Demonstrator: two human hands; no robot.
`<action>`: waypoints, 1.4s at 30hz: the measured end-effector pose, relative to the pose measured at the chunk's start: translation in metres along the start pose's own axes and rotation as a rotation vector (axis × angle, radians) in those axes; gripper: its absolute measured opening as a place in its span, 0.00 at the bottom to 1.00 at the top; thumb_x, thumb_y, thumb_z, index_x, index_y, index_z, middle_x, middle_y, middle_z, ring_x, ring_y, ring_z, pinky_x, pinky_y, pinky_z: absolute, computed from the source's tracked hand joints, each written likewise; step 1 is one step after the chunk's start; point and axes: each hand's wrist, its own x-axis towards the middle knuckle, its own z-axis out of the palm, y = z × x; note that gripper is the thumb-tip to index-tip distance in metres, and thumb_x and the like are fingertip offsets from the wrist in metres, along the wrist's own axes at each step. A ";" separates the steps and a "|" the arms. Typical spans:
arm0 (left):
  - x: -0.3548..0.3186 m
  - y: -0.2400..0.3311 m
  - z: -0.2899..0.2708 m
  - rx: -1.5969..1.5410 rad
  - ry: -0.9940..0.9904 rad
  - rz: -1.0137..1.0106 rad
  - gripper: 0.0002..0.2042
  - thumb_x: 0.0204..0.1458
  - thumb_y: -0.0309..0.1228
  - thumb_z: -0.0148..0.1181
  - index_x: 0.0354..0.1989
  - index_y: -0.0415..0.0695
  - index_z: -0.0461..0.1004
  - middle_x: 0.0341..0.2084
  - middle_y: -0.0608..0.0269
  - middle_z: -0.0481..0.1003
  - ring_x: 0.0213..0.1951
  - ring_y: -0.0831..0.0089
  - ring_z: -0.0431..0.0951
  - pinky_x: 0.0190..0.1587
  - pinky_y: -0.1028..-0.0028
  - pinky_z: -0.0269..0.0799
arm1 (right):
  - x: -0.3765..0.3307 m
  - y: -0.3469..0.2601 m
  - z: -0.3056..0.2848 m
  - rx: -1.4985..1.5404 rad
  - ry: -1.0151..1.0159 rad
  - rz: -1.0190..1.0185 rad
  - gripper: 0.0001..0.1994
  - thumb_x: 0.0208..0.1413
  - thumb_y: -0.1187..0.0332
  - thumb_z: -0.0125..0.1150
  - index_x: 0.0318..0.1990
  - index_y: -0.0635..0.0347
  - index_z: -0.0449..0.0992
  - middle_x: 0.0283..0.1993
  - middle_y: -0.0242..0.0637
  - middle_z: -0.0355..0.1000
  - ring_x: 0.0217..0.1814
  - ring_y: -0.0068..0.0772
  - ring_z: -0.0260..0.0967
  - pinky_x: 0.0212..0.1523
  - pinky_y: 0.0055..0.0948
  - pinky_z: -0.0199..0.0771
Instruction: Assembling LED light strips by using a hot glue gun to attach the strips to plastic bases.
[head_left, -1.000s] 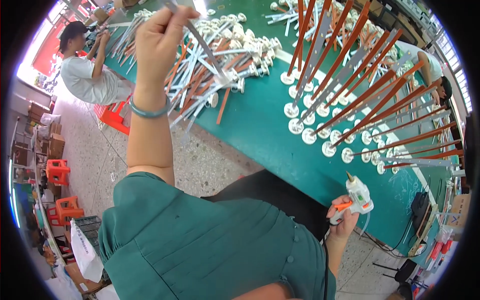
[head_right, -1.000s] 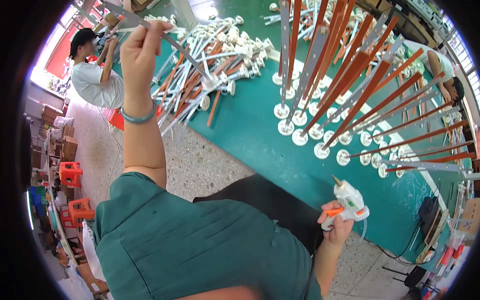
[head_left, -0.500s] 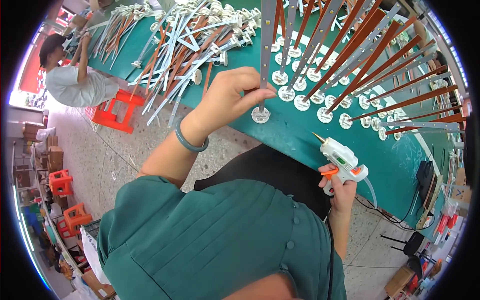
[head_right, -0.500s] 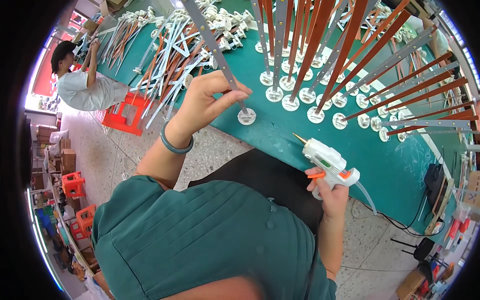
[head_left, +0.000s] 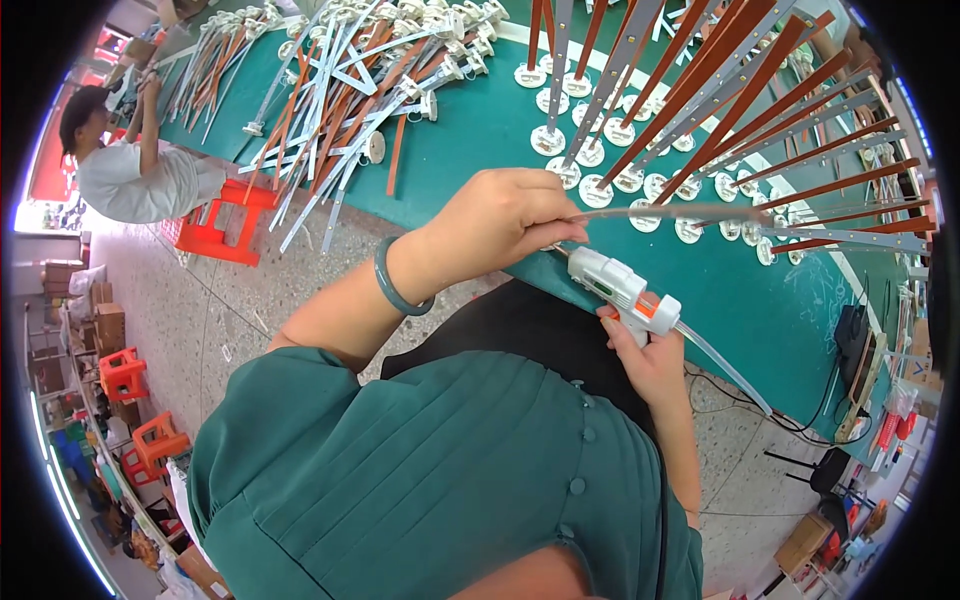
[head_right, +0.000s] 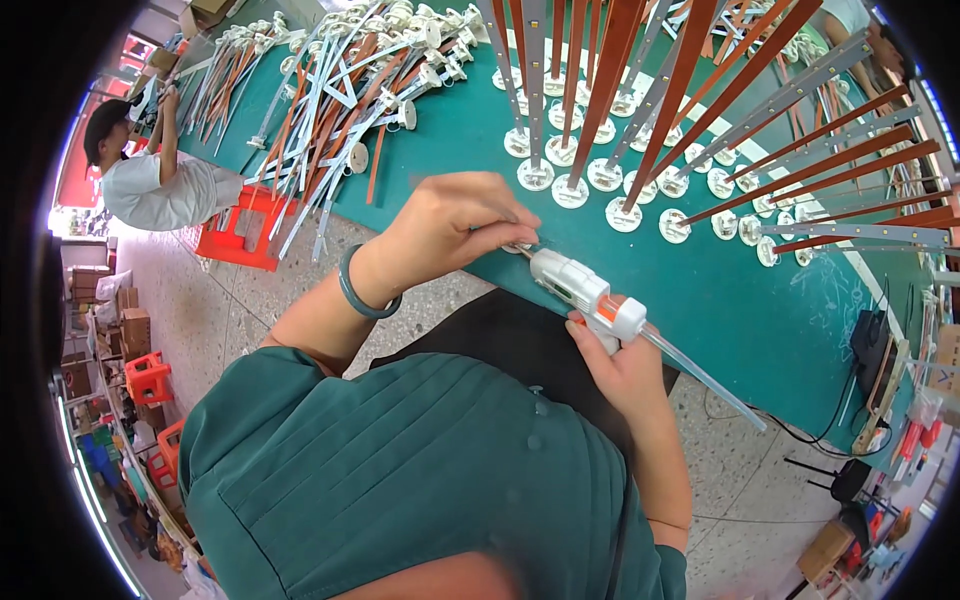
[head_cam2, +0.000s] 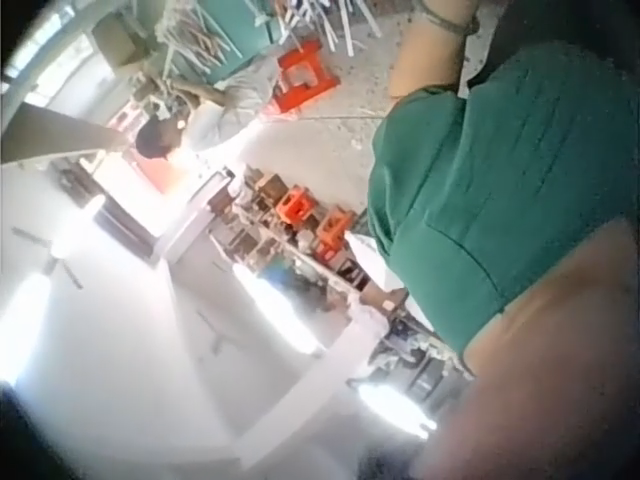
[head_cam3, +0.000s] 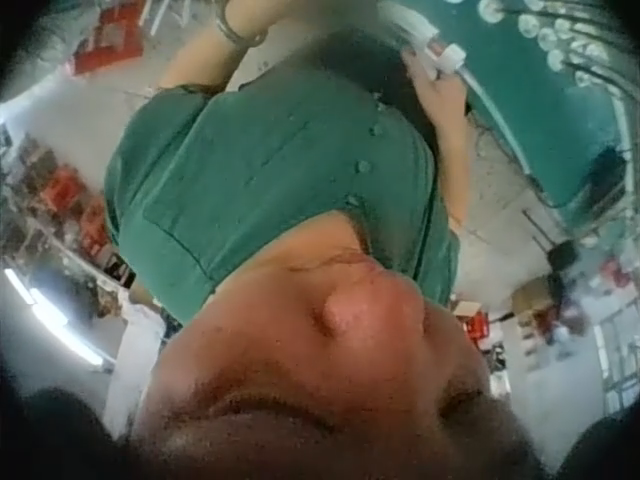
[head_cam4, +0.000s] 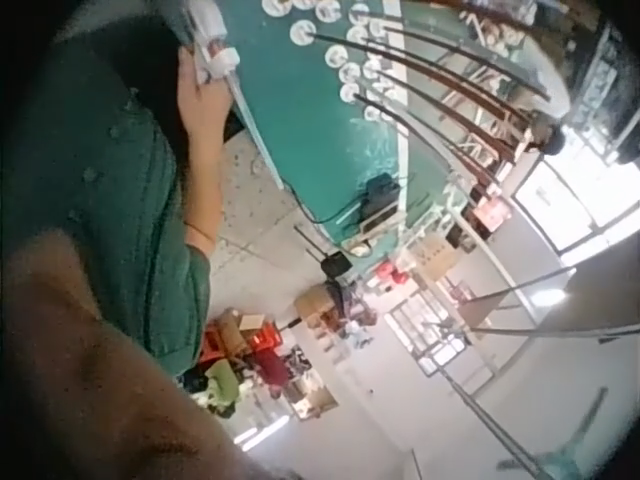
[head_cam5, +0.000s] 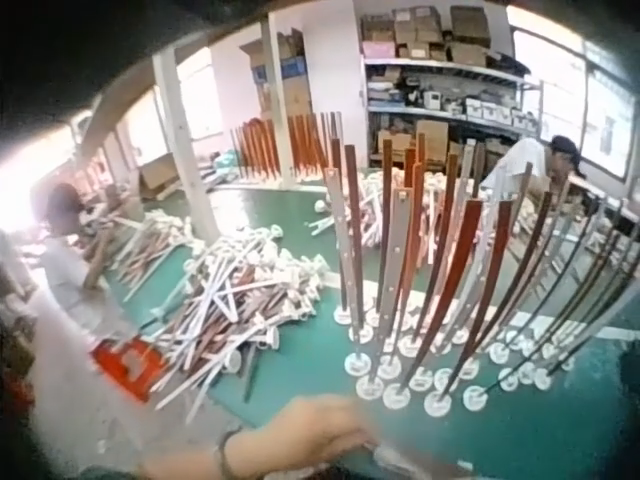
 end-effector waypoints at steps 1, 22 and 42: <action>0.000 -0.002 0.001 -0.017 0.020 0.012 0.06 0.47 0.31 0.67 0.29 0.43 0.79 0.22 0.62 0.72 0.25 0.62 0.74 0.28 0.67 0.70 | 0.001 -0.001 0.001 -0.001 -0.002 0.003 0.12 0.53 0.72 0.66 0.42 0.67 0.74 0.36 0.38 0.79 0.37 0.25 0.75 0.40 0.26 0.73; 0.003 -0.004 -0.004 -0.006 0.056 -0.049 0.04 0.47 0.27 0.68 0.27 0.41 0.79 0.27 0.62 0.79 0.27 0.66 0.78 0.29 0.72 0.72 | 0.008 -0.002 0.009 -0.080 0.031 -0.050 0.11 0.53 0.72 0.65 0.41 0.68 0.75 0.35 0.40 0.78 0.37 0.27 0.76 0.39 0.27 0.74; -0.001 0.012 -0.004 -0.354 0.153 -0.385 0.06 0.53 0.28 0.65 0.32 0.37 0.81 0.25 0.64 0.76 0.24 0.82 0.77 0.24 0.83 0.68 | -0.007 0.051 -0.029 0.635 -0.037 -0.119 0.24 0.53 0.58 0.65 0.47 0.72 0.69 0.38 0.55 0.74 0.25 0.35 0.73 0.25 0.27 0.75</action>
